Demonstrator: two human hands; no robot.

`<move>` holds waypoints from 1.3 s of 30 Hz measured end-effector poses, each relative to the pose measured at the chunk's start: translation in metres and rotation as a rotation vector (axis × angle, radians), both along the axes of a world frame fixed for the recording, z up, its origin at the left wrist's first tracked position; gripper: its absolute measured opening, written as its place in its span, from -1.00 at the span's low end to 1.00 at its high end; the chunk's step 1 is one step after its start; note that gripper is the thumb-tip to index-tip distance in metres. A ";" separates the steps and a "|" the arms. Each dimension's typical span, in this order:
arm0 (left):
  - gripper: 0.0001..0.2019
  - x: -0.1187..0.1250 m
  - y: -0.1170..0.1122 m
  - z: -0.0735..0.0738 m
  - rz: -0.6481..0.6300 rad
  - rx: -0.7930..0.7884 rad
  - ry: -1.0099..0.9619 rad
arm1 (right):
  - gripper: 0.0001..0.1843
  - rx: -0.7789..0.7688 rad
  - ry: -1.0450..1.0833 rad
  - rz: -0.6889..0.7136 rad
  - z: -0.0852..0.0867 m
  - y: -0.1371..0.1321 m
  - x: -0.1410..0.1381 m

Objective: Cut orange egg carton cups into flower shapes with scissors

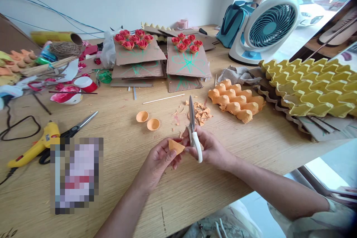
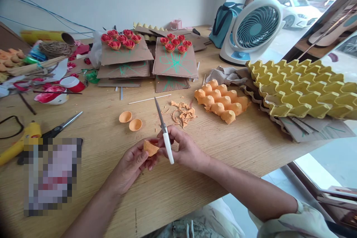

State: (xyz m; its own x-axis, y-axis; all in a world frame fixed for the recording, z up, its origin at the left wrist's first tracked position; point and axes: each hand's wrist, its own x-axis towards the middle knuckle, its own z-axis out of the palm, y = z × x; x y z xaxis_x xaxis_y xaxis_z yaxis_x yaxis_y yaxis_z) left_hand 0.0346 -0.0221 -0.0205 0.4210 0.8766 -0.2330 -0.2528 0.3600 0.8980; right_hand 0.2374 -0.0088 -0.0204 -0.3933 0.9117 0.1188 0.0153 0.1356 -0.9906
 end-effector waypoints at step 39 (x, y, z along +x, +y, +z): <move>-0.82 -0.002 -0.001 0.010 0.121 0.009 -0.024 | -0.50 -0.545 0.439 -0.040 -0.004 0.012 -0.005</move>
State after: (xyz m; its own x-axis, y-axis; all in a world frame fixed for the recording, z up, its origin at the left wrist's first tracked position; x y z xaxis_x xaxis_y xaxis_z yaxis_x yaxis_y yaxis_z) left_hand 0.0328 -0.0230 -0.0109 0.3172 0.9234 -0.2160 -0.3153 0.3175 0.8943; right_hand 0.2325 0.0032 -0.0248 -0.3787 0.8992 -0.2192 -0.4071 -0.3745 -0.8331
